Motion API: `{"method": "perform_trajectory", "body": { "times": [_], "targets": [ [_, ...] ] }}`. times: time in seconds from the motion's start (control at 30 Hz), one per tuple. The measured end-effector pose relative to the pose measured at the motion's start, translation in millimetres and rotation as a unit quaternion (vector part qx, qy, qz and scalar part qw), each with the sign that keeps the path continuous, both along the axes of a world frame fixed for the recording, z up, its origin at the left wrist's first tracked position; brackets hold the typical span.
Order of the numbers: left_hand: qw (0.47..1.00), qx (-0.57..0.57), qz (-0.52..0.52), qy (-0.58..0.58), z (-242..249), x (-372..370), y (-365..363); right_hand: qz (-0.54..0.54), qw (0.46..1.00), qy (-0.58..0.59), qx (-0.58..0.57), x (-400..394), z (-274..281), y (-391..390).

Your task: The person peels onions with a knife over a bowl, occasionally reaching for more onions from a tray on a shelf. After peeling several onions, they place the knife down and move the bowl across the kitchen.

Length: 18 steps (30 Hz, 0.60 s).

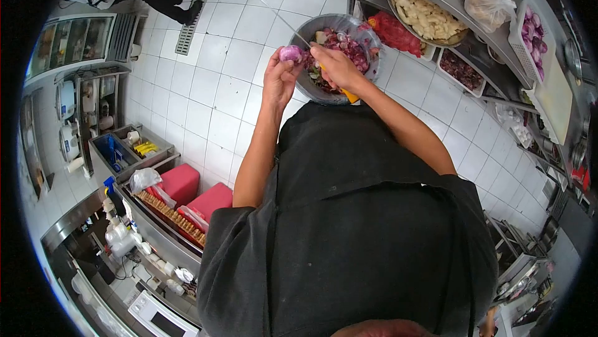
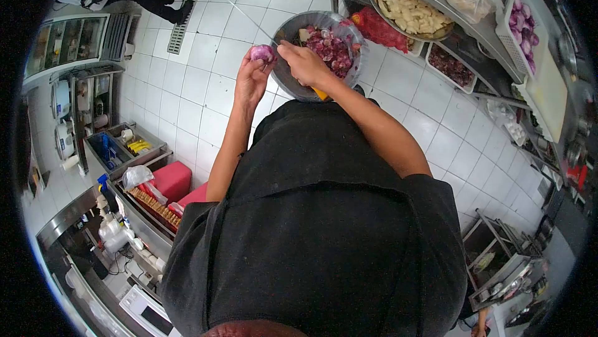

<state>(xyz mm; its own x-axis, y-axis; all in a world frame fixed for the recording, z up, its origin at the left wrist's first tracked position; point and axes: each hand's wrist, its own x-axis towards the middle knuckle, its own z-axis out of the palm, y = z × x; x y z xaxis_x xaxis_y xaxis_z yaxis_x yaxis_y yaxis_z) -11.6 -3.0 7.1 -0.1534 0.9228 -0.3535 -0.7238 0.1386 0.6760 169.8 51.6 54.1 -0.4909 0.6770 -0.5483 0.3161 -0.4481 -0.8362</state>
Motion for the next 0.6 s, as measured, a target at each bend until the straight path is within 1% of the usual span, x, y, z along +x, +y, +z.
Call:
{"method": "perform_trajectory", "body": {
  "times": [0.03,0.1,0.2,0.3,0.5,0.6],
  "targets": [
    [1.000,0.000,-0.002,0.004,1,-1,0,-0.008,0.997,0.006,0.071,-3,-4,-3],
    [1.000,0.000,-0.010,0.012,2,-1,1,-0.011,0.987,0.007,0.162,-7,-6,-6],
    [1.000,0.000,-0.005,0.020,3,3,2,-0.004,0.969,0.003,0.245,-14,-4,-12],
    [1.000,0.009,0.013,0.016,5,7,4,0.023,0.979,0.001,0.205,-11,2,-12],
    [0.999,0.011,0.014,0.026,5,6,2,0.036,0.970,-0.024,0.241,-10,0,-15],
    [0.999,0.020,0.011,0.033,0,2,2,0.027,0.966,-0.013,0.257,-12,-2,-14]
  ]
}}
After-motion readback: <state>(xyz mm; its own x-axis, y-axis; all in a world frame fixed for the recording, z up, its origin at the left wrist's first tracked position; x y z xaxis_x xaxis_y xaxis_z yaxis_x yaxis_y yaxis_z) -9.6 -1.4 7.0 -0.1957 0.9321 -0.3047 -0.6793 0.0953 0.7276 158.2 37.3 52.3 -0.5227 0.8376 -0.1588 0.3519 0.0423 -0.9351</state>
